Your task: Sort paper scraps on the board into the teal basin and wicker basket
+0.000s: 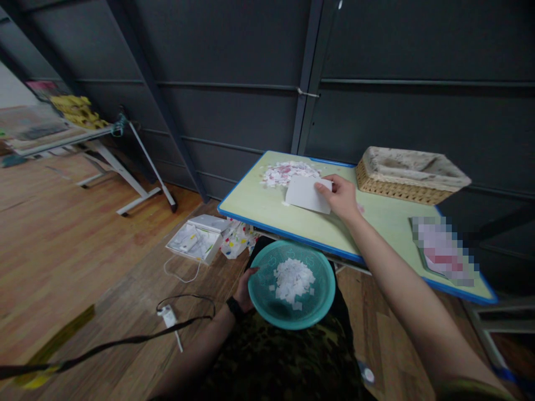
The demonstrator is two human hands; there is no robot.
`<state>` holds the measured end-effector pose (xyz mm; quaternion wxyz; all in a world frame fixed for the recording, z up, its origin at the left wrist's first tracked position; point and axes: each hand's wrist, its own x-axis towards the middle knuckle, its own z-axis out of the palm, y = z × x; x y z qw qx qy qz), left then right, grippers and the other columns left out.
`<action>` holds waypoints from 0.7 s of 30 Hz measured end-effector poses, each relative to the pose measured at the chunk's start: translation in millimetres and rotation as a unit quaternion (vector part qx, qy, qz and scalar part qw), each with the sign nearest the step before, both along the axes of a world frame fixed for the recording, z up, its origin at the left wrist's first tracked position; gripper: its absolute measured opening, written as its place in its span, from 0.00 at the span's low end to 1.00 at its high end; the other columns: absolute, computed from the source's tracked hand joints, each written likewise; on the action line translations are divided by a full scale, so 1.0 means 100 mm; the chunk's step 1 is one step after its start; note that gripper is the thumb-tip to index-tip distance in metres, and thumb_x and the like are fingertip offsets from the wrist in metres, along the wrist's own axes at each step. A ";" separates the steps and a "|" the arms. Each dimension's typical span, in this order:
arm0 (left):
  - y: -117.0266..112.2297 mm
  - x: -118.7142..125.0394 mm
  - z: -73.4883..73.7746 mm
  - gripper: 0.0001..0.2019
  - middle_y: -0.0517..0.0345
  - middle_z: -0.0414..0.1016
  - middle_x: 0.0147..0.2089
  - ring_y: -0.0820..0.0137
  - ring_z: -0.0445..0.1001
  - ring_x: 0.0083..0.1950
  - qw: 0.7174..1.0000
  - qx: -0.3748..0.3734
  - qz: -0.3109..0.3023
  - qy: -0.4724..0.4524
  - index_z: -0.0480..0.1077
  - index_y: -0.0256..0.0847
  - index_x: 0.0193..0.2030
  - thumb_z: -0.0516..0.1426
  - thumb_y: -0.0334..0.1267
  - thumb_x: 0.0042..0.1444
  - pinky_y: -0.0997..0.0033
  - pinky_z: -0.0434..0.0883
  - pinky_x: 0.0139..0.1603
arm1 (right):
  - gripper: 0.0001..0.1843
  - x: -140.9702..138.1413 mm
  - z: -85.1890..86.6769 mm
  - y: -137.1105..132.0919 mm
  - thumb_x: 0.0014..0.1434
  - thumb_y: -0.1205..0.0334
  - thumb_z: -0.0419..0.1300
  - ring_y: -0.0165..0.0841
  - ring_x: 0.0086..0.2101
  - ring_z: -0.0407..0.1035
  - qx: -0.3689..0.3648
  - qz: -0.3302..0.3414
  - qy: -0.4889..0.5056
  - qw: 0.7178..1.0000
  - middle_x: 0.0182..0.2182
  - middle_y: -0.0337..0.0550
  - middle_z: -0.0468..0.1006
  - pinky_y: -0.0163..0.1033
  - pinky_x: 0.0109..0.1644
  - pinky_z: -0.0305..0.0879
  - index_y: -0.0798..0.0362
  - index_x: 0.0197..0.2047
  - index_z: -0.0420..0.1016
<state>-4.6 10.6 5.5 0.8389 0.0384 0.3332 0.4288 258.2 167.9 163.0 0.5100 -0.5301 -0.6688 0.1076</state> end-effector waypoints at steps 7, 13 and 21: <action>0.00 -0.01 0.03 0.06 0.48 0.80 0.30 0.53 0.78 0.39 1.000 -0.001 -0.012 0.008 0.70 0.37 0.28 0.58 0.38 0.49 0.54 0.69 0.47 | 0.14 0.04 -0.02 0.05 0.49 0.52 0.59 0.31 0.24 0.62 0.013 -0.024 0.001 1.000 0.25 0.40 0.73 0.37 0.28 0.57 0.55 0.33 0.74; 0.00 -0.01 0.03 0.06 0.48 0.79 0.30 0.52 0.78 0.40 1.000 0.004 -0.015 0.012 0.70 0.38 0.29 0.57 0.38 0.49 0.53 0.69 0.47 | 0.17 0.04 -0.04 0.08 0.51 0.49 0.58 0.32 0.24 0.64 0.018 -0.051 -0.002 0.999 0.25 0.40 0.74 0.38 0.30 0.58 0.55 0.37 0.74; -0.01 -0.03 -0.02 0.08 0.46 0.80 0.33 0.52 0.77 0.42 1.000 0.007 -0.026 -0.006 0.71 0.36 0.34 0.57 0.39 0.50 0.53 0.68 0.49 | 0.17 0.01 0.00 0.03 0.52 0.50 0.57 0.32 0.24 0.64 0.014 -0.052 -0.041 0.998 0.24 0.41 0.73 0.37 0.30 0.58 0.55 0.36 0.75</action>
